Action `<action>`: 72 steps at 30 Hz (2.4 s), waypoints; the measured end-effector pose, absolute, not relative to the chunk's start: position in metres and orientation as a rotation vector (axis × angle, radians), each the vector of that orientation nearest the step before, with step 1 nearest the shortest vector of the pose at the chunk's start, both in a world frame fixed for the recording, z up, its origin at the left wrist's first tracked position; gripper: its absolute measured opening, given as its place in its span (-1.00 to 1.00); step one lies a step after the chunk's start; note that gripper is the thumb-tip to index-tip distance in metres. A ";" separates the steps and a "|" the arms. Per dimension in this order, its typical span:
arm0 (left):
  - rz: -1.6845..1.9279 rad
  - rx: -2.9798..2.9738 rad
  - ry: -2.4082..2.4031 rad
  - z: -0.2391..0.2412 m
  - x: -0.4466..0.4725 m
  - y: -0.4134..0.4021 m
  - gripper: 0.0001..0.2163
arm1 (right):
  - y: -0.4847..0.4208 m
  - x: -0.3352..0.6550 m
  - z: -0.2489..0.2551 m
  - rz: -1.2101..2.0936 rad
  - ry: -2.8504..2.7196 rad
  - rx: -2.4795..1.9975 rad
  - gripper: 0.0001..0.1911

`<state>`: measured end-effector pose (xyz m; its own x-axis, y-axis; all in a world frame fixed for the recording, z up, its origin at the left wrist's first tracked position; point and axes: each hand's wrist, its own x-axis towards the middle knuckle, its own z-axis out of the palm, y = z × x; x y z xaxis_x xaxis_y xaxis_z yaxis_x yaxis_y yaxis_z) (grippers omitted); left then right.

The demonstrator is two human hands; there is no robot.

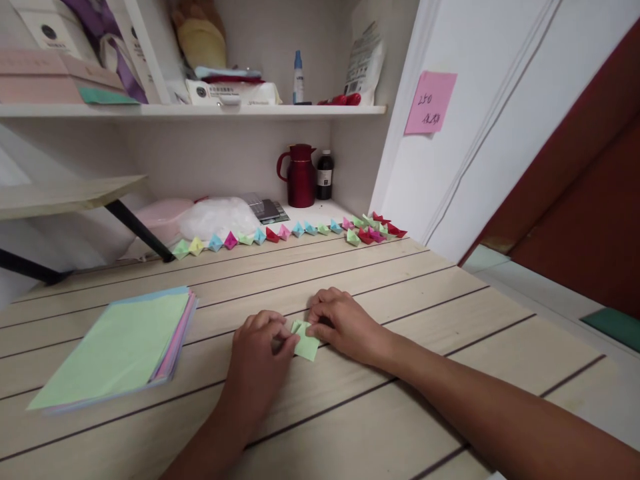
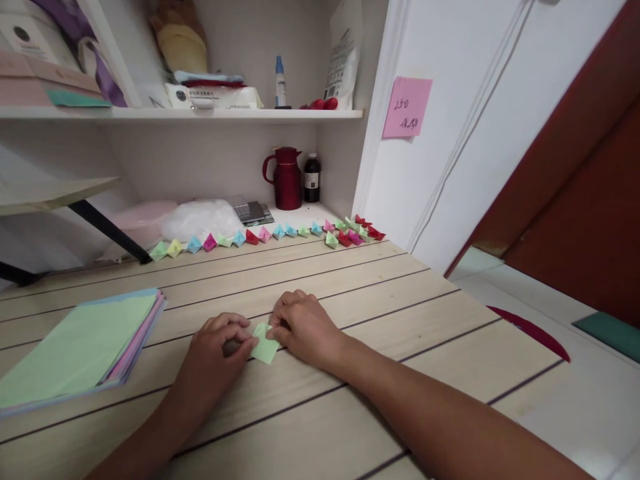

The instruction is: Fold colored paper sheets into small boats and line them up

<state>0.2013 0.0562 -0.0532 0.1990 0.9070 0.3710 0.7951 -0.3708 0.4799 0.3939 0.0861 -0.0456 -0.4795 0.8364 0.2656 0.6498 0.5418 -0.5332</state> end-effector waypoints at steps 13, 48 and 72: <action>0.873 2.274 1.740 -0.061 0.206 0.054 -0.92 | 0.085 0.383 -0.042 0.412 -2.310 -1.454 -0.81; 0.353 2.823 1.701 -0.070 0.196 0.029 -0.48 | 0.095 0.386 -0.041 0.490 -2.299 -1.407 -0.84; 0.035 2.740 1.860 -0.048 0.204 0.017 -0.48 | 0.084 0.395 -0.042 0.235 -2.453 -1.013 -0.79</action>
